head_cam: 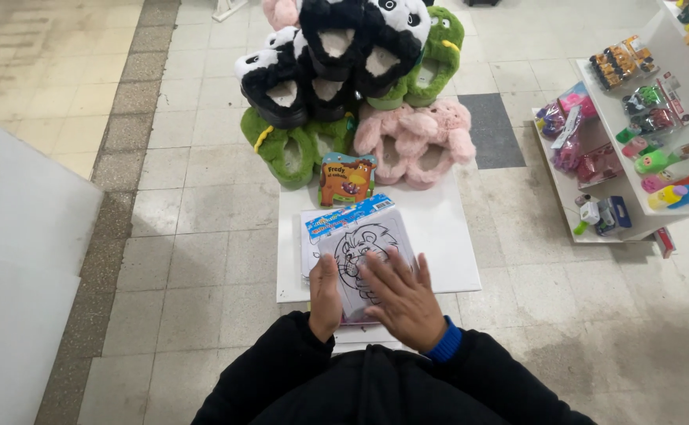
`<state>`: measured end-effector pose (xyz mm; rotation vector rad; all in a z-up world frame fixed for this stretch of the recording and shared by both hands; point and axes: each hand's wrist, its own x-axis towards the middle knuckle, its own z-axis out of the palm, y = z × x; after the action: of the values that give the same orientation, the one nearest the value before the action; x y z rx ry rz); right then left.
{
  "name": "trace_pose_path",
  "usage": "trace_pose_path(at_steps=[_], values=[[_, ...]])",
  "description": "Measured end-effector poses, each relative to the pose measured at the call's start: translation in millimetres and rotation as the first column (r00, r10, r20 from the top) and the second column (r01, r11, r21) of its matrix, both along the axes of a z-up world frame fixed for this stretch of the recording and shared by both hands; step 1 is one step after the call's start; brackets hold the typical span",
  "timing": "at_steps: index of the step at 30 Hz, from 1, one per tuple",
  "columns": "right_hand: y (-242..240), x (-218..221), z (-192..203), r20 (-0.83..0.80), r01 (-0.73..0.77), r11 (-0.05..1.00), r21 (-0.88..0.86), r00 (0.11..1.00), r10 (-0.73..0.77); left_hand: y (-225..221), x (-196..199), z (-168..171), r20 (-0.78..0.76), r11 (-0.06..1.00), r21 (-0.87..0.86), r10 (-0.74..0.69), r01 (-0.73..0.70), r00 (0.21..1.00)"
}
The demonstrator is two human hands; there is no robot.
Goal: The person assembles a paper puzzle featuring a cartoon dinosaur by fitting the pieces together on a table. After completing the puzzle, the person flips the paper over and then browses through a stack of other animal-themed coloring or puzzle sheets.
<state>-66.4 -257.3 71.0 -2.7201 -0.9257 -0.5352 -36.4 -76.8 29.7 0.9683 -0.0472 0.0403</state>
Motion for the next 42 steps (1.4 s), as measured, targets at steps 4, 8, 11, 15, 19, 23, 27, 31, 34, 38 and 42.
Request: trace_pose_path(at_steps=[4, 8, 11, 15, 19, 23, 27, 31, 34, 38, 42], values=[[-16, 19, 22, -0.032, 0.122, 0.988, 0.091, 0.992, -0.120, 2, -3, -47, 0.041, 0.959, 0.281, -0.046, 0.033, 0.998], [-9, 18, 41, -0.118, 0.147, 0.971, 0.189, 0.985, -0.126, 0, -3, -5, 0.098, 0.685, 0.656, -0.493, 0.316, 0.865], [-7, 18, 42, -0.308, 0.163, 0.945, 0.283, 0.949, -0.071, 11, 3, 30, 0.128, 0.679, 0.676, -0.492, 0.287, 0.861], [-31, 19, 31, -0.682, 0.380, 0.825, 0.419, 0.731, 0.010, 36, 9, 17, 0.010, 0.696, 0.679, -0.328, 0.234, 0.945], [-37, 23, 32, -0.734, 0.428, 0.738, 0.522, 0.666, 0.134, 31, 12, 1, 0.058, 0.725, 0.687, -0.126, 0.052, 0.990], [-36, 28, 19, -0.735, 0.451, 0.698, 0.556, 0.659, 0.161, 35, 21, 14, 0.104, 0.880, 0.471, -0.129, 0.066, 0.986], [-37, 32, -11, -0.761, 0.556, 0.559, 0.616, 0.603, 0.238, 48, 23, -30, -0.071, 0.904, 0.375, -0.190, 0.203, 0.979], [-25, 39, -32, -0.746, 0.580, 0.471, 0.664, 0.554, 0.370, 48, 34, -14, -0.075, 0.952, 0.306, 0.024, 0.000, 0.997], [-14, 55, -51, -0.712, 0.559, 0.442, 0.702, 0.537, 0.452, 46, 41, -9, -0.047, 0.927, 0.362, 0.126, -0.100, 0.991], [4, 65, -78, -0.695, 0.509, 0.559, 0.654, 0.696, 0.180, 49, 55, -36, 0.089, 0.647, 0.729, 0.238, -0.226, 0.967], [2, 70, -102, -0.563, 0.464, 0.681, 0.567, 0.821, -0.092, 30, 37, -77, 0.517, 0.178, 0.827, 0.136, -0.534, 0.845]])
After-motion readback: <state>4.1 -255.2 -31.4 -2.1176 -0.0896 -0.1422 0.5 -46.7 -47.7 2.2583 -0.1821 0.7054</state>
